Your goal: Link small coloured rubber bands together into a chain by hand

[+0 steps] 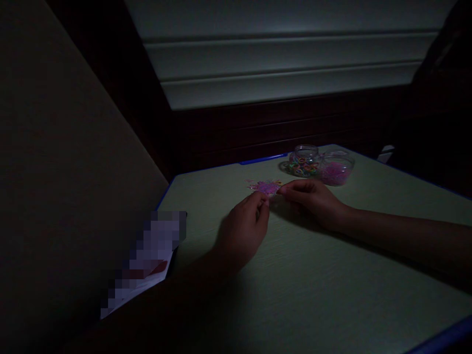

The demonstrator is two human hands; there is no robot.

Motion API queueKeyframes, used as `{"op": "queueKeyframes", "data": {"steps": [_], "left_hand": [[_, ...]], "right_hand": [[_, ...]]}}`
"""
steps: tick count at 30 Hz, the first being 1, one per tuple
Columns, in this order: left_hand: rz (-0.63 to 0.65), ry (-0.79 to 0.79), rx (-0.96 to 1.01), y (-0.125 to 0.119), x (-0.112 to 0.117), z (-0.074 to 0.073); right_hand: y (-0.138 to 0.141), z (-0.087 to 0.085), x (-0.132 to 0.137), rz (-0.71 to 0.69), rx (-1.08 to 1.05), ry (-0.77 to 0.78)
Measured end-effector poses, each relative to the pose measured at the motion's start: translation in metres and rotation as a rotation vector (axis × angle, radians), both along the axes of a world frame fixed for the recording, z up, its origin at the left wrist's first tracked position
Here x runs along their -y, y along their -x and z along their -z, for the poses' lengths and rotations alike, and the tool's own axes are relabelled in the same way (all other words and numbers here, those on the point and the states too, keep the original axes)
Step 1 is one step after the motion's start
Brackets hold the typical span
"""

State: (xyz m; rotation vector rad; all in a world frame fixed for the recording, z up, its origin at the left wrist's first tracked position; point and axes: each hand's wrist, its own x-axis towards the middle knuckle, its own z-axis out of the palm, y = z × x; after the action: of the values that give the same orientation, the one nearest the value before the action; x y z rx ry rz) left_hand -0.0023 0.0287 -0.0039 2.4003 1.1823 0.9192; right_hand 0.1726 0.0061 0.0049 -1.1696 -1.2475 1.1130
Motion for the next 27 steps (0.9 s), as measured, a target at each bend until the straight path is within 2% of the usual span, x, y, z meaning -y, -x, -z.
{"op": "queueKeyframes", "data": {"steps": [7,13,27], "left_hand": [[0.047,0.035,0.031,-0.001,0.0004,0.0015],[0.063,0.033,-0.049,-0.0017,0.002,0.0011],[0.082,0.015,-0.042,-0.0015,0.0047,-0.0041]], "right_hand": [[-0.0018,0.0018,-0.0016,-0.109,0.001,0.051],[-0.0008,-0.0003,-0.0013,-0.111,0.021,0.039],[-0.0007,-0.0001,-0.002,-0.128,0.023,0.041]]}}
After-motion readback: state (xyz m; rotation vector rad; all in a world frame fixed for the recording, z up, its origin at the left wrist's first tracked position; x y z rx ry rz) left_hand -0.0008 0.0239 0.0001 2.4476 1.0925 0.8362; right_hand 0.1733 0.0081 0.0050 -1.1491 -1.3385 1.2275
